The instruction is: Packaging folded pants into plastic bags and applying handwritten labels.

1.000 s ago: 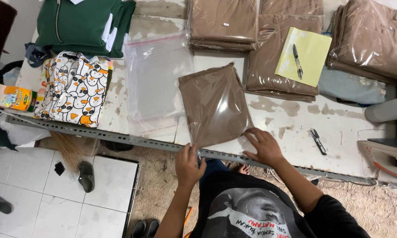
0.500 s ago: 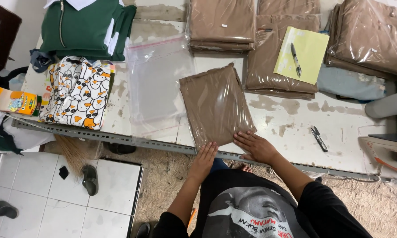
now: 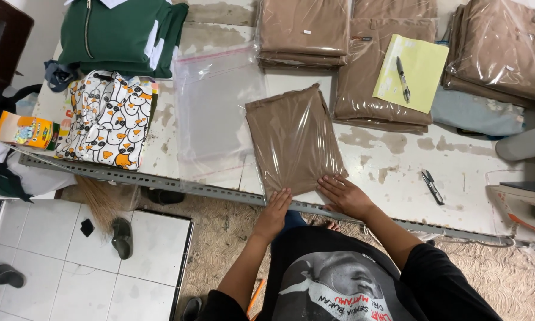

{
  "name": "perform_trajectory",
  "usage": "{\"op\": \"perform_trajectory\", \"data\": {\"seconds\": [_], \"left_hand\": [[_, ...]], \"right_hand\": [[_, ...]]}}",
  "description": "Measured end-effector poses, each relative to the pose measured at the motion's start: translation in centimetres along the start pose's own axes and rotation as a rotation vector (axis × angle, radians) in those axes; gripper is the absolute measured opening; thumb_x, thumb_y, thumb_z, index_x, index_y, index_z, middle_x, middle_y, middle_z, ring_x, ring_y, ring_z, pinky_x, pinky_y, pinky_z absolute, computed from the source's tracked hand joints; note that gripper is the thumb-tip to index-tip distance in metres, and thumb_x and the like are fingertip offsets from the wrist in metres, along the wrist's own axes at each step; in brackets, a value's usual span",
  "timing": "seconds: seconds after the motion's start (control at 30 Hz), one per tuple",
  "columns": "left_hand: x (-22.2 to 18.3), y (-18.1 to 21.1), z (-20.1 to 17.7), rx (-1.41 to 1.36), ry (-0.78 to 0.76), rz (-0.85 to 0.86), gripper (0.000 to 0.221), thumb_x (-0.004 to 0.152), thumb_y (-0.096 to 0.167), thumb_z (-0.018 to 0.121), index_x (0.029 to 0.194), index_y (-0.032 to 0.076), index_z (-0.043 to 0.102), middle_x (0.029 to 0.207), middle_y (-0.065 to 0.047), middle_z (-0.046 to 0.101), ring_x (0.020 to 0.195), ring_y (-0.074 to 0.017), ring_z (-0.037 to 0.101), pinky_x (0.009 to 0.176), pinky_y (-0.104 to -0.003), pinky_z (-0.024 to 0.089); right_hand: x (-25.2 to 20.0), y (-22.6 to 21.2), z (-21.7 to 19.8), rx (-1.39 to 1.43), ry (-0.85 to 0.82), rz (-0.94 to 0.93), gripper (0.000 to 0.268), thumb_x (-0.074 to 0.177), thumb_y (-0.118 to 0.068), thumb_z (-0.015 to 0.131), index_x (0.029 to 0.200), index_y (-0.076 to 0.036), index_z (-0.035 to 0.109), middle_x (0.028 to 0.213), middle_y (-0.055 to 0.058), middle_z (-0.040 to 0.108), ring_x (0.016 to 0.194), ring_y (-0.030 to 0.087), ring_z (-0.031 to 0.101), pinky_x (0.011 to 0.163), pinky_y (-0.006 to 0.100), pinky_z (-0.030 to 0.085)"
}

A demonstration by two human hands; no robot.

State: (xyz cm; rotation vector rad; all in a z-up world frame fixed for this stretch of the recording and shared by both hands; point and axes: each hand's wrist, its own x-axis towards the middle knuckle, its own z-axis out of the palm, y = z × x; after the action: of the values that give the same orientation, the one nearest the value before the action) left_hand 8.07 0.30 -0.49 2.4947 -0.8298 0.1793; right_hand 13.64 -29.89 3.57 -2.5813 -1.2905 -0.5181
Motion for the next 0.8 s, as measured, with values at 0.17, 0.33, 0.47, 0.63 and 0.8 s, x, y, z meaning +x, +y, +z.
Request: {"op": "perform_trajectory", "data": {"seconds": [0.17, 0.33, 0.47, 0.63, 0.8], "left_hand": [[-0.9, -0.8, 0.8, 0.056, -0.003, 0.019, 0.042, 0.103, 0.003, 0.039, 0.142, -0.001, 0.052, 0.136, -0.016, 0.053, 0.134, -0.0361, 0.047, 0.121, -0.049, 0.034], [-0.8, -0.4, -0.2, 0.097, -0.014, 0.015, 0.043, 0.103, 0.004, 0.039, 0.145, 0.002, 0.051, 0.121, -0.012, 0.056, 0.127, -0.0329, 0.051, 0.121, -0.048, 0.035], [0.3, 1.0, -2.5, 0.299, 0.096, 0.111, 0.037, 0.104, 0.005, 0.040, 0.135, 0.003, 0.060, 0.113, -0.012, 0.063, 0.116, -0.0280, 0.060, 0.117, -0.049, 0.042], [0.5, 1.9, -2.7, 0.454, 0.186, 0.076, 0.032, 0.101, 0.005, 0.047, 0.125, 0.007, 0.068, 0.104, -0.008, 0.069, 0.103, -0.0219, 0.069, 0.106, -0.040, 0.052], [1.8, 2.4, -4.4, 0.335, 0.242, -0.160, 0.045, 0.099, 0.005, 0.051, 0.143, 0.011, 0.058, 0.105, -0.005, 0.077, 0.093, -0.0127, 0.074, 0.101, -0.027, 0.054]], "right_hand": [[-1.3, 0.3, -1.4, -0.080, 0.041, -0.028, 0.037, 0.099, -0.020, 0.047, 0.130, -0.009, 0.064, 0.143, 0.013, 0.061, 0.132, 0.029, 0.057, 0.112, 0.046, 0.043], [-3.3, 1.0, -1.5, -0.209, 0.023, 0.012, 0.036, 0.099, -0.015, 0.045, 0.130, -0.013, 0.064, 0.136, 0.011, 0.062, 0.129, 0.029, 0.058, 0.105, 0.044, 0.046], [-3.8, 1.9, -1.2, -0.179, 0.045, 0.061, 0.034, 0.103, -0.009, 0.042, 0.128, -0.008, 0.065, 0.126, 0.011, 0.066, 0.119, 0.028, 0.064, 0.097, 0.038, 0.052], [-4.1, 2.5, -1.3, -0.140, 0.019, 0.092, 0.031, 0.103, -0.008, 0.046, 0.123, -0.009, 0.070, 0.121, 0.008, 0.070, 0.115, 0.026, 0.067, 0.094, 0.034, 0.055], [-2.7, 3.7, -2.5, 0.018, -0.033, 0.239, 0.020, 0.100, -0.008, 0.057, 0.106, -0.014, 0.075, 0.104, -0.002, 0.076, 0.099, 0.017, 0.073, 0.086, 0.030, 0.059]]}}
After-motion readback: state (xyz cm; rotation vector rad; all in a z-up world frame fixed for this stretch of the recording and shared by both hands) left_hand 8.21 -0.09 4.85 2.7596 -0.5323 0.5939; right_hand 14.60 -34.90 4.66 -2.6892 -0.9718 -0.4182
